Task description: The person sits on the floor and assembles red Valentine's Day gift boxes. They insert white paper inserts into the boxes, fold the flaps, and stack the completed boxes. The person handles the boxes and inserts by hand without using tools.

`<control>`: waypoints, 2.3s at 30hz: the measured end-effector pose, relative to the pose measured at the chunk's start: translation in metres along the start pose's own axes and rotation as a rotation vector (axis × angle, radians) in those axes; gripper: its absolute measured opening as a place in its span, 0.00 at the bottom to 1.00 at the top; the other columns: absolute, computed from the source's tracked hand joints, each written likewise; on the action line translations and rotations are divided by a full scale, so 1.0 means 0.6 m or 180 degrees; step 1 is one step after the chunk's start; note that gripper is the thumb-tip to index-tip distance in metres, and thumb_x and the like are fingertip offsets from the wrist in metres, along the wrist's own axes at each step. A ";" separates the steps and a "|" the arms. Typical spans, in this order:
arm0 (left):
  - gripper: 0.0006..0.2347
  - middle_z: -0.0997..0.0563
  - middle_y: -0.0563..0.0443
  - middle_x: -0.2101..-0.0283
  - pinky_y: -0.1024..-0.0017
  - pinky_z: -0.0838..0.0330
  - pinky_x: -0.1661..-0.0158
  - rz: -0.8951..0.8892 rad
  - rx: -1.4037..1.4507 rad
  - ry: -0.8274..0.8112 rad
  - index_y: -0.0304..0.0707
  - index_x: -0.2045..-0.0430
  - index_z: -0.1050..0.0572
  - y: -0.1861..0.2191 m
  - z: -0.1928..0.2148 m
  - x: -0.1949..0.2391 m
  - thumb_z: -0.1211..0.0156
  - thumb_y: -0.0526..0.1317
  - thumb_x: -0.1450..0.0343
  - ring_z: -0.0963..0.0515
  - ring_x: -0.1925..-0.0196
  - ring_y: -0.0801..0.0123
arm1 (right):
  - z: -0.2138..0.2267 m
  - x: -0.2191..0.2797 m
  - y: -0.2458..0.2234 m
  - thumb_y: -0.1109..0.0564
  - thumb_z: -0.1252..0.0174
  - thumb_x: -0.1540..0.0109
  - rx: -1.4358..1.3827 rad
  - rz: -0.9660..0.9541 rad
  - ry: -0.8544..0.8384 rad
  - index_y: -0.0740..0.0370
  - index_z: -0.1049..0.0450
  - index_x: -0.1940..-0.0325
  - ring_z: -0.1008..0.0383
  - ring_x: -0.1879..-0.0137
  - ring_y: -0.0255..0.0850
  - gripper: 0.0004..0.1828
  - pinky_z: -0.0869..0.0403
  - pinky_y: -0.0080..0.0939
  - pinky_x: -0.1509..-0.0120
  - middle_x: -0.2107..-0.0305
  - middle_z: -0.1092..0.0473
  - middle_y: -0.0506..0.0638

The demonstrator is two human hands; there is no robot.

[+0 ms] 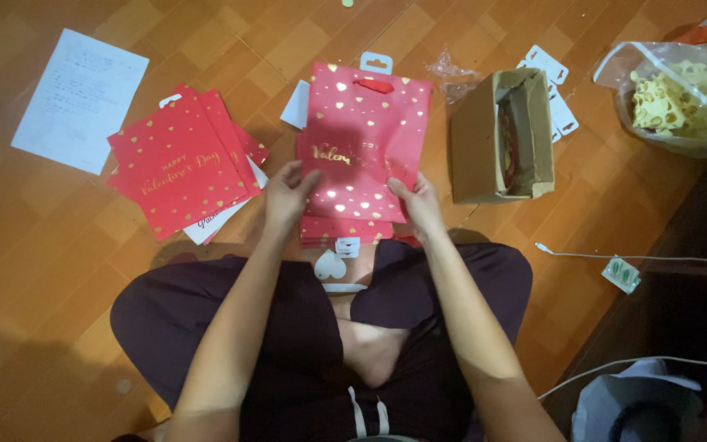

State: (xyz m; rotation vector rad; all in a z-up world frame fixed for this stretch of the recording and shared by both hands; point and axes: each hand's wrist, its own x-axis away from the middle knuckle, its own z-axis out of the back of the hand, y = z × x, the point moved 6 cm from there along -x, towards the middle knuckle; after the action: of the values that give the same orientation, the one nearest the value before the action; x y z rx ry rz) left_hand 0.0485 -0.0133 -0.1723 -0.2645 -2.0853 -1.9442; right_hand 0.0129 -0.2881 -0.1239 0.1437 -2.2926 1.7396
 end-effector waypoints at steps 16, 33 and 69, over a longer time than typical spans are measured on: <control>0.18 0.22 0.34 0.56 0.49 0.31 0.52 -0.1748 -0.3588 0.2122 0.30 0.52 0.24 0.111 0.248 -0.012 0.41 0.34 0.37 0.24 0.52 0.45 | -0.023 0.012 0.035 0.58 0.42 0.34 0.3140 0.1165 0.0212 0.62 0.22 0.51 0.23 0.50 0.49 0.10 0.25 0.49 0.44 0.57 0.23 0.55; 0.26 0.28 0.36 0.39 0.54 0.23 0.48 -0.2185 -0.4120 -0.2115 0.32 0.56 0.24 -0.052 -0.136 0.084 0.24 0.45 0.45 0.31 0.33 0.39 | -0.042 0.035 0.066 0.54 0.41 0.37 0.3932 0.0935 -0.0100 0.59 0.22 0.50 0.30 0.36 0.53 0.12 0.29 0.50 0.35 0.43 0.29 0.55; 0.07 0.17 0.39 0.64 0.53 0.22 0.56 -0.1606 -0.4048 -0.2266 0.40 0.71 0.19 -0.103 -0.136 0.037 0.41 0.38 0.37 0.17 0.59 0.47 | -0.203 0.332 -0.166 0.63 0.44 0.41 0.2509 0.2054 -0.1360 0.61 0.22 0.59 0.25 0.49 0.56 0.08 0.26 0.53 0.44 0.60 0.25 0.57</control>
State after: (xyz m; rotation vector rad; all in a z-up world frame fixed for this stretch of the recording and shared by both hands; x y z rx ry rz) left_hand 0.0140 -0.1010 -0.2191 -0.8031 -0.7991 -3.6609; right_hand -0.1379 -0.1840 0.0518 -0.1117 -1.8442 3.1484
